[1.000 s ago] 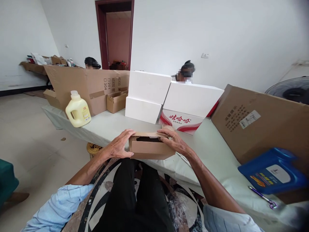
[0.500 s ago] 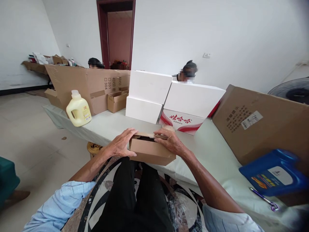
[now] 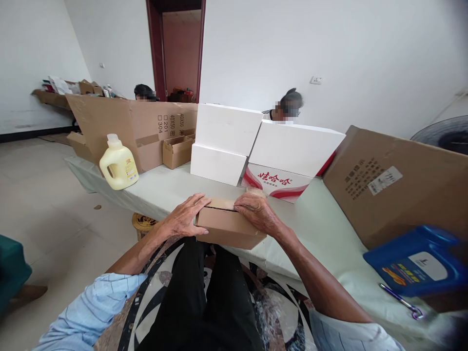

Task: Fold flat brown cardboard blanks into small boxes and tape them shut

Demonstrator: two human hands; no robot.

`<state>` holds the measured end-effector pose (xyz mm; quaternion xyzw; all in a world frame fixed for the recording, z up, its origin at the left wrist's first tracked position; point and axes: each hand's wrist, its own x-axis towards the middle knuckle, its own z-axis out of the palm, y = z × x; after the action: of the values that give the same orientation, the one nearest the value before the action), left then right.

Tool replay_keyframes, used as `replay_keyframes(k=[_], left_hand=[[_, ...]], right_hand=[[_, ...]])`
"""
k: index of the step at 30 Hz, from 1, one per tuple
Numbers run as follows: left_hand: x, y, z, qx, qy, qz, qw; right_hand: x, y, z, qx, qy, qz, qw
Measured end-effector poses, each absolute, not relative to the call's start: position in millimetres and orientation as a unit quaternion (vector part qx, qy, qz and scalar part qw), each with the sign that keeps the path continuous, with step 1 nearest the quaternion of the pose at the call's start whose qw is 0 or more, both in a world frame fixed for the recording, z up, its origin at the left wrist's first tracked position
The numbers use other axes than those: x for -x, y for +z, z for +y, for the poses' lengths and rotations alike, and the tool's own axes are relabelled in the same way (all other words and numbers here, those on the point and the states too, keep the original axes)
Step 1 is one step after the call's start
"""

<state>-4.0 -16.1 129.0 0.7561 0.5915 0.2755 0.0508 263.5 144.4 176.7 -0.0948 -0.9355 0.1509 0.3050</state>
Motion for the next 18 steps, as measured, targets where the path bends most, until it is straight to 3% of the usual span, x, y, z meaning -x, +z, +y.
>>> replay_keyframes(k=[10,15,18], left_hand=[[0.6,131.6,-20.8,-0.754,0.266,0.598,0.050],[1.1,126.0,-30.1,-0.758,0.267,0.594,0.045],[1.0,119.1,-35.0,-0.758,0.273,0.592,0.031]], right_hand=[[-261.1,190.6,138.8,0.128,0.225,-0.926,0.275],[-260.0,200.1,138.1,0.170,0.323,-0.901,0.234],[-265.4,209.4,153.5,0.175,0.393,-0.861,0.271]])
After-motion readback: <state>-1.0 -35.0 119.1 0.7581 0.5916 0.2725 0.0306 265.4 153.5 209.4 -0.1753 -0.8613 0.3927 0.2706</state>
